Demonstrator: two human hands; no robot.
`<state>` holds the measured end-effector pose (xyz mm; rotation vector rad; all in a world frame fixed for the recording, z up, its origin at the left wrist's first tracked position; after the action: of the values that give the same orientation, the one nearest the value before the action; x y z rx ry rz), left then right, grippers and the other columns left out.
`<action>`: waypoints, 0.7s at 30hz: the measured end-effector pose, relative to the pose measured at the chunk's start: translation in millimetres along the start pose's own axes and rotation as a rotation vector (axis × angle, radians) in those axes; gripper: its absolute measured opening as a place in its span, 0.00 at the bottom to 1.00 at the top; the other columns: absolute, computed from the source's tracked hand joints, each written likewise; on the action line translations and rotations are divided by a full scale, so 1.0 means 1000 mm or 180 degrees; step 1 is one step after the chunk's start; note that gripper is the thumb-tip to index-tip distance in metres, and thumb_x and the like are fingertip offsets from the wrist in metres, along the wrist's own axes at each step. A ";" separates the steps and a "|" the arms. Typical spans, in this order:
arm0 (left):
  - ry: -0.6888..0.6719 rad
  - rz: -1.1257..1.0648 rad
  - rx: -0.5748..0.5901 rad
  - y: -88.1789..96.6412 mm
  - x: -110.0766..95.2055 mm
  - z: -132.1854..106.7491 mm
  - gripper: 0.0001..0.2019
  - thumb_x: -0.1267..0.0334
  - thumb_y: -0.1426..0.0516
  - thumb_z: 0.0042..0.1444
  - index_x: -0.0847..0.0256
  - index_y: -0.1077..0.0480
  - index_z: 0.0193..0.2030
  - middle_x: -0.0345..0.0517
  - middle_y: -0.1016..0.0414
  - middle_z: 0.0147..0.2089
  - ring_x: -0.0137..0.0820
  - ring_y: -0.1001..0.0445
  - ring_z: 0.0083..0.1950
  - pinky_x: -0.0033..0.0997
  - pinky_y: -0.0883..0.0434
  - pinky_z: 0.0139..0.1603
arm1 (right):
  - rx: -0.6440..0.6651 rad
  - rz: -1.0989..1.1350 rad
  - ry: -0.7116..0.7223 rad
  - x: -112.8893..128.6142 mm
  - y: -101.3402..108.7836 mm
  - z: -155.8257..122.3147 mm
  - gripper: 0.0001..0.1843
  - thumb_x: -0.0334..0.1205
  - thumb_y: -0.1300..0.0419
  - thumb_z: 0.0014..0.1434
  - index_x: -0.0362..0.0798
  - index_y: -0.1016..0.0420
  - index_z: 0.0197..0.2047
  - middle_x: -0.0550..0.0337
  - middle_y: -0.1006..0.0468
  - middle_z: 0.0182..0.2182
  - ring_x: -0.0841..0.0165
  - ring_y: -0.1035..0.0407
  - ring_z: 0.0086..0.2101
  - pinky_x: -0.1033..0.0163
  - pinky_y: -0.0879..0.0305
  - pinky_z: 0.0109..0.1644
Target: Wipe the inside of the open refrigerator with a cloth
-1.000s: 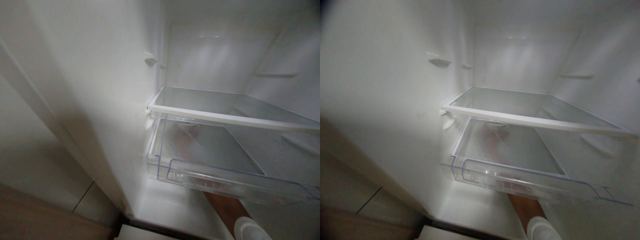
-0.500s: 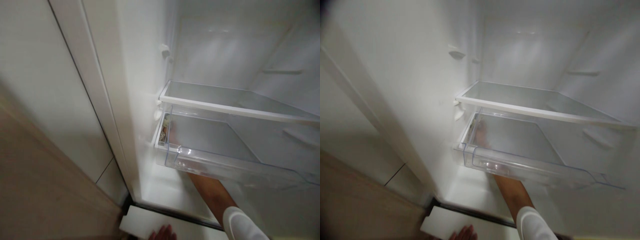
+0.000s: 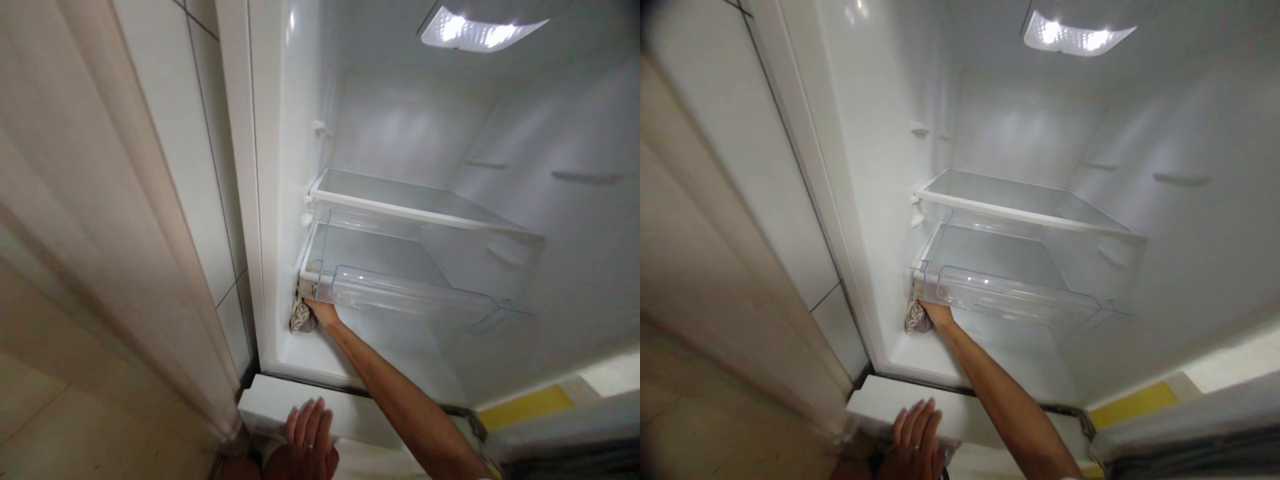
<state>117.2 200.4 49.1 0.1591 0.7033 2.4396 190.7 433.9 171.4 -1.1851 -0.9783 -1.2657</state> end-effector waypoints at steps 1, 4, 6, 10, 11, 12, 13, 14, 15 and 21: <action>-0.0017 0.0033 -0.0042 0.001 -0.001 0.002 0.17 0.64 0.53 0.63 0.62 0.23 0.48 0.50 0.15 0.46 0.36 0.21 0.53 0.42 0.51 0.78 | 0.0021 -0.0009 0.0002 0.003 -0.004 -0.010 0.25 0.42 0.31 0.43 0.53 0.26 0.47 0.63 0.20 0.37 0.62 0.28 0.40 0.48 0.31 0.56; 0.0206 0.0084 -0.0219 0.001 -0.004 0.007 0.18 0.67 0.54 0.62 0.63 0.24 0.47 0.52 0.15 0.45 0.37 0.22 0.53 0.43 0.48 0.76 | 0.0095 0.0184 -0.0018 0.011 -0.009 -0.044 0.30 0.39 0.34 0.39 0.52 0.30 0.49 0.64 0.21 0.38 0.65 0.28 0.38 0.55 0.29 0.49; 0.0387 0.0072 -0.0311 0.002 -0.007 0.009 0.17 0.69 0.53 0.59 0.63 0.25 0.47 0.52 0.16 0.46 0.38 0.23 0.53 0.43 0.46 0.74 | 0.0199 0.0377 -0.0013 0.017 -0.010 -0.065 0.31 0.37 0.34 0.38 0.53 0.34 0.49 0.68 0.23 0.36 0.68 0.29 0.36 0.61 0.30 0.44; 0.0493 0.0022 -0.0315 0.004 -0.013 0.011 0.18 0.72 0.51 0.54 0.63 0.26 0.48 0.53 0.17 0.48 0.40 0.24 0.55 0.46 0.42 0.71 | 0.0278 0.0779 -0.0080 0.023 -0.007 -0.088 0.29 0.33 0.34 0.35 0.54 0.34 0.44 0.73 0.25 0.32 0.72 0.32 0.31 0.66 0.33 0.37; 0.0514 0.0028 -0.0302 0.005 -0.014 0.011 0.18 0.72 0.50 0.54 0.63 0.26 0.48 0.53 0.17 0.49 0.40 0.25 0.56 0.47 0.42 0.70 | 0.0201 0.0973 -0.0188 0.023 -0.005 -0.089 0.29 0.34 0.34 0.35 0.54 0.33 0.44 0.73 0.24 0.31 0.71 0.31 0.31 0.66 0.33 0.37; 0.0536 0.0039 -0.0294 0.005 -0.015 0.011 0.18 0.72 0.50 0.54 0.63 0.26 0.49 0.53 0.17 0.49 0.40 0.25 0.56 0.48 0.41 0.70 | 0.0094 0.1203 -0.0327 0.022 -0.002 -0.088 0.29 0.34 0.33 0.35 0.54 0.33 0.44 0.72 0.23 0.30 0.71 0.30 0.30 0.66 0.32 0.36; 0.0564 0.0048 -0.0292 0.006 -0.016 0.011 0.18 0.73 0.50 0.54 0.63 0.26 0.49 0.52 0.17 0.50 0.40 0.24 0.57 0.48 0.41 0.70 | -0.0039 0.1453 -0.0449 0.022 0.001 -0.085 0.28 0.35 0.33 0.35 0.54 0.32 0.43 0.72 0.23 0.29 0.70 0.30 0.30 0.65 0.31 0.36; 0.0601 0.0053 -0.0297 0.006 -0.017 0.011 0.18 0.73 0.50 0.55 0.62 0.26 0.49 0.51 0.17 0.50 0.39 0.24 0.57 0.48 0.40 0.70 | -0.0186 0.1689 -0.0525 0.021 0.005 -0.081 0.26 0.36 0.33 0.35 0.54 0.31 0.42 0.72 0.23 0.28 0.69 0.30 0.29 0.64 0.30 0.35; 0.0648 0.0049 -0.0303 0.006 -0.018 0.011 0.18 0.74 0.50 0.55 0.62 0.26 0.49 0.51 0.17 0.49 0.39 0.24 0.56 0.48 0.39 0.70 | -0.0326 0.1881 -0.0552 0.021 0.009 -0.076 0.24 0.37 0.32 0.36 0.54 0.31 0.40 0.72 0.23 0.26 0.69 0.30 0.28 0.64 0.30 0.33; 0.1055 -0.0165 -0.0497 0.001 -0.020 0.011 0.17 0.74 0.52 0.59 0.60 0.25 0.46 0.48 0.16 0.47 0.36 0.22 0.54 0.45 0.38 0.68 | -0.0347 0.2146 -0.0384 0.030 0.009 -0.021 0.13 0.43 0.33 0.45 0.49 0.25 0.36 0.64 0.22 0.26 0.67 0.29 0.29 0.61 0.26 0.36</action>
<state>136.3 193.5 60.0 -0.3277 0.6418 2.4838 200.2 408.0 196.2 -1.5222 -0.5171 -0.7181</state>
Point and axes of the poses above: each hand's wrist, its own z-axis towards the middle knuckle, its own y-axis out of the back of the hand, x = y × z, the point moved 3 cm from there along z, towards the middle knuckle
